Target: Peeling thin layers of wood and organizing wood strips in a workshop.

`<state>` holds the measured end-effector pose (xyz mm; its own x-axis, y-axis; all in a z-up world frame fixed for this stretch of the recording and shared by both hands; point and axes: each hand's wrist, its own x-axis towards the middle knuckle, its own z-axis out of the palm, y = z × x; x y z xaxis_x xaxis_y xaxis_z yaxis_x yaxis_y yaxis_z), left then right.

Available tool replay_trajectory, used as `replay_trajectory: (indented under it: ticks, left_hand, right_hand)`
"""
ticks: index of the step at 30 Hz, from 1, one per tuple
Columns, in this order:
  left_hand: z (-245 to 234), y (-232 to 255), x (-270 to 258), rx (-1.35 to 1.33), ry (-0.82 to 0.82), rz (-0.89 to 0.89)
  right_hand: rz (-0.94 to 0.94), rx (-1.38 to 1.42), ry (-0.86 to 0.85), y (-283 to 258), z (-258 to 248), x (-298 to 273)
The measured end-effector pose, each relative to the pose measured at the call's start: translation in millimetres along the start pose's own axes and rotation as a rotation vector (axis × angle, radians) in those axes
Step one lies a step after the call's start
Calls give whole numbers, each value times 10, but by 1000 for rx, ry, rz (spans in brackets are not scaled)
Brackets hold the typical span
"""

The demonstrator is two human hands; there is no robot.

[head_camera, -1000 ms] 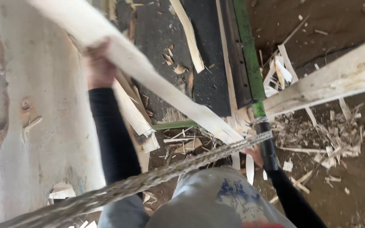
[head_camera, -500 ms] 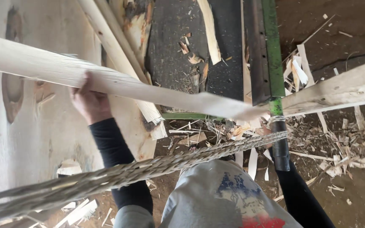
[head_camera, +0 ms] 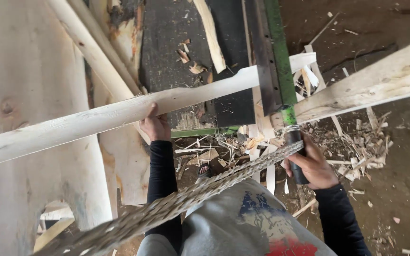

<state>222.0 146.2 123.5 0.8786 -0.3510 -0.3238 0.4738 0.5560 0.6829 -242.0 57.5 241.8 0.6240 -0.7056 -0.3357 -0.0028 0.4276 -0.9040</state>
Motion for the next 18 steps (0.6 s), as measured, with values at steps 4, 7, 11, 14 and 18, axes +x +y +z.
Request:
replay_trajectory:
  ticks: [4,7,11,14,18]
  left_hand:
    - [-312,-144,225,11,-48,-67]
    - [-556,-9,265,177,-60,18]
    - [-364,605,-109,213,93,-123]
    - [-1017,689,129,159,107,-117]
    - [-1277,997,185,125,-35,-67]
  right_hand:
    - [11,320,-76,207,-199,106]
    - [-114,469,-235,658,-507,466]
    - [132,281,270,1968,-1234,1225]
    - [49,907,33,2316,-1329,1520]
    - [-185,884,-90,2112,-1151,1692]
